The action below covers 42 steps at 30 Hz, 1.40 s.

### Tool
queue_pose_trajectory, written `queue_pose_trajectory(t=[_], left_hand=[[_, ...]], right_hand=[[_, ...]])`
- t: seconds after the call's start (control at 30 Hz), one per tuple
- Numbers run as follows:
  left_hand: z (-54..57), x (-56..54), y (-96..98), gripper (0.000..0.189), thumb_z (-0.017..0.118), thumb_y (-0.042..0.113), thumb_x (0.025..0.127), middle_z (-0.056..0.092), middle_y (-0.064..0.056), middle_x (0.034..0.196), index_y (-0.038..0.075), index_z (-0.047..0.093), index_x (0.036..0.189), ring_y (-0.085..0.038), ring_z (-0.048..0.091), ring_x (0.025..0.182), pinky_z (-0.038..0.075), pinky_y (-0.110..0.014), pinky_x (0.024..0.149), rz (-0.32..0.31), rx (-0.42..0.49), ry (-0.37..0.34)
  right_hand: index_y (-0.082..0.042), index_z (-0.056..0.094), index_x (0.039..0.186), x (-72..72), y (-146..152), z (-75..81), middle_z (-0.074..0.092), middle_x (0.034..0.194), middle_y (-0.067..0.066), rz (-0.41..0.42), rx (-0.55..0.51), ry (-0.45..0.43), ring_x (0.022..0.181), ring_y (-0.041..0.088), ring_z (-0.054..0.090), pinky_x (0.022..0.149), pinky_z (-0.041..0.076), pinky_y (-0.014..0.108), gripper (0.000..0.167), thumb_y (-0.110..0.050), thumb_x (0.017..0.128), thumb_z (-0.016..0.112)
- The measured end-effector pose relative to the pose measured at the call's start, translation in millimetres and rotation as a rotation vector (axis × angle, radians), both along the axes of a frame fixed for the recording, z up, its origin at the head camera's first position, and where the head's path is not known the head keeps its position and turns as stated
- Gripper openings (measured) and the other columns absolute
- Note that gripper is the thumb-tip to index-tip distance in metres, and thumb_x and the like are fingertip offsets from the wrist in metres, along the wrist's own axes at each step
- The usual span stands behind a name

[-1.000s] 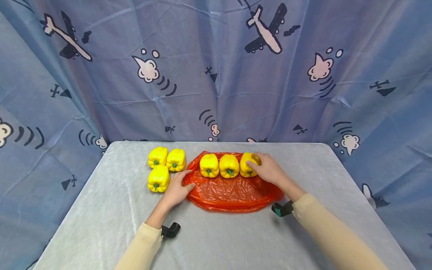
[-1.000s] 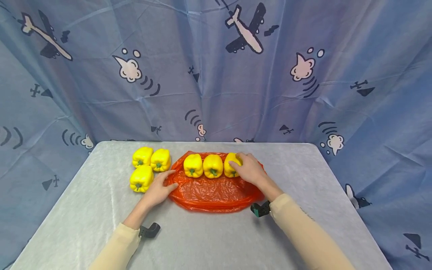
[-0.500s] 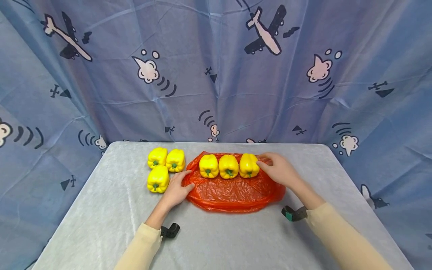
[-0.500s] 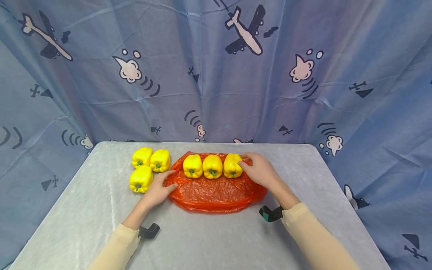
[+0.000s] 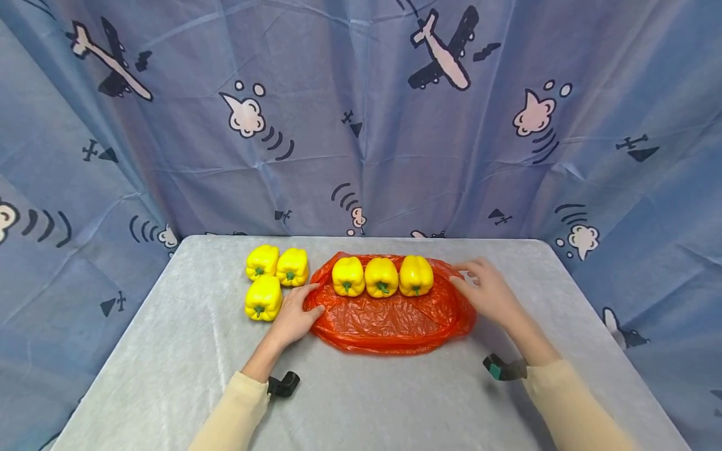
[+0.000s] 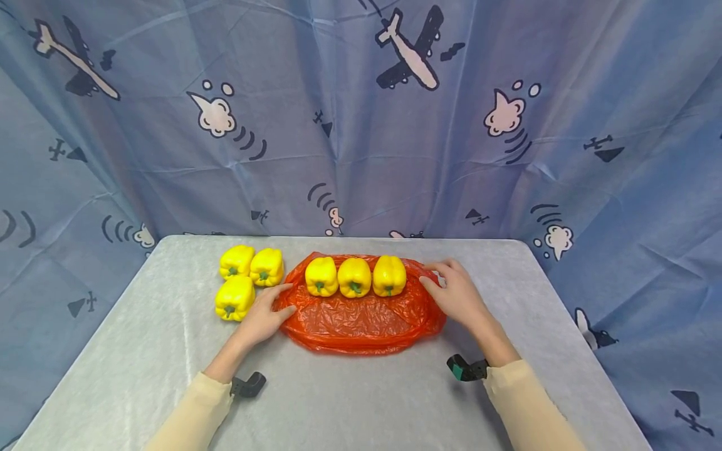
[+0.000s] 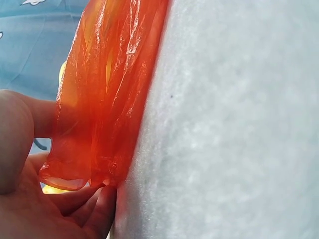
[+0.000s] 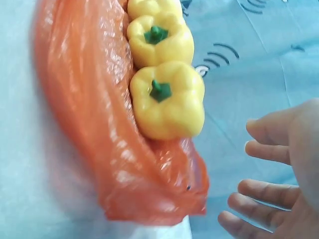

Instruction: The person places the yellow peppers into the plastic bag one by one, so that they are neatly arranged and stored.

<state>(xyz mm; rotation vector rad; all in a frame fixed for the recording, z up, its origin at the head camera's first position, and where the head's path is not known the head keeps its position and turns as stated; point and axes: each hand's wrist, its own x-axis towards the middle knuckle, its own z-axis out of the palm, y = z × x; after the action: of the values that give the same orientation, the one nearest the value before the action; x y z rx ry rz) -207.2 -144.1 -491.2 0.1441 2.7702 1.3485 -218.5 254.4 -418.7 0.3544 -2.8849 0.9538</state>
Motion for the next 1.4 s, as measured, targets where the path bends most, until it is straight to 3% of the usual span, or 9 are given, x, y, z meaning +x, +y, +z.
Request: queue_pose_trajectory(t=[0.23, 0.43, 0.67, 0.9, 1.0, 1.17, 1.4], left_hand=[[1.1, 0.5, 0.1, 0.055, 0.067, 0.017, 0.094, 0.046, -0.022, 0.148, 0.007, 0.054, 0.146, -0.04, 0.039, 0.139, 0.032, -0.056, 0.113, -0.017, -0.032, 0.049], [2.4, 2.3, 1.3, 0.055, 0.067, 0.019, 0.095, 0.045, -0.021, 0.149, 0.008, 0.053, 0.147, -0.039, 0.039, 0.14, 0.033, -0.057, 0.113, -0.022, -0.041, 0.032], [3.2, 3.0, 0.8, 0.056, 0.066, 0.019, 0.096, 0.044, -0.021, 0.148, 0.008, 0.051, 0.149, -0.038, 0.041, 0.139, 0.034, -0.057, 0.113, -0.023, -0.056, 0.019], [10.3, 4.7, 2.8, 0.057, 0.066, 0.02, 0.097, 0.044, -0.022, 0.148, 0.007, 0.049, 0.149, -0.04, 0.044, 0.136, 0.036, -0.058, 0.112, -0.025, -0.116, 0.038], [15.8, 9.1, 4.0, 0.057, 0.067, 0.019, 0.096, 0.044, -0.025, 0.148, 0.006, 0.05, 0.148, -0.043, 0.044, 0.135, 0.036, -0.059, 0.111, -0.027, -0.184, 0.076], [29.4, 19.3, 1.9, 0.051, 0.068, 0.019, 0.095, 0.053, -0.025, 0.14, 0.0, 0.056, 0.141, -0.043, 0.051, 0.128, 0.042, -0.055, 0.106, -0.029, -0.338, 0.199], [49.8, 27.5, -11.7, 0.039, 0.066, 0.015, 0.094, 0.065, -0.019, 0.128, -0.002, 0.065, 0.129, -0.038, 0.059, 0.12, 0.046, -0.053, 0.101, -0.001, -0.318, 0.311]], right_hand=[[0.004, 0.064, 0.128, 1.1, 17, -26.2, 0.054, 0.128, 0.028, 0.009, -0.112, -0.005, 0.119, 0.047, 0.053, 0.099, 0.047, 0.063, 0.038, -0.022, 0.101, 0.064], [0.005, 0.063, 0.131, 6.6, 23, -46.3, 0.055, 0.131, 0.028, 0.042, -0.173, -0.042, 0.123, 0.046, 0.05, 0.101, 0.043, 0.064, 0.04, -0.021, 0.1, 0.065], [-0.003, 0.062, 0.135, 9.5, 24, -54.8, 0.055, 0.138, 0.026, 0.014, -0.168, -0.141, 0.128, 0.047, 0.05, 0.104, 0.039, 0.065, 0.044, -0.03, 0.1, 0.065], [-0.005, 0.062, 0.136, 8.2, 25, -55.4, 0.054, 0.141, 0.026, 0.032, -0.156, -0.177, 0.131, 0.047, 0.046, 0.106, 0.036, 0.066, 0.045, -0.031, 0.099, 0.066], [-0.005, 0.063, 0.135, 8.8, 25, -57.0, 0.054, 0.142, 0.025, 0.037, -0.149, -0.182, 0.133, 0.048, 0.045, 0.107, 0.035, 0.067, 0.044, -0.03, 0.099, 0.067], [-0.005, 0.063, 0.134, 9.0, 24, -57.7, 0.055, 0.141, 0.026, 0.045, -0.136, -0.177, 0.133, 0.048, 0.044, 0.109, 0.032, 0.068, 0.045, -0.031, 0.098, 0.068], [-0.004, 0.063, 0.134, 9.0, 23, -58.3, 0.054, 0.141, 0.026, 0.048, -0.133, -0.169, 0.133, 0.049, 0.044, 0.108, 0.032, 0.069, 0.044, -0.03, 0.098, 0.067]])
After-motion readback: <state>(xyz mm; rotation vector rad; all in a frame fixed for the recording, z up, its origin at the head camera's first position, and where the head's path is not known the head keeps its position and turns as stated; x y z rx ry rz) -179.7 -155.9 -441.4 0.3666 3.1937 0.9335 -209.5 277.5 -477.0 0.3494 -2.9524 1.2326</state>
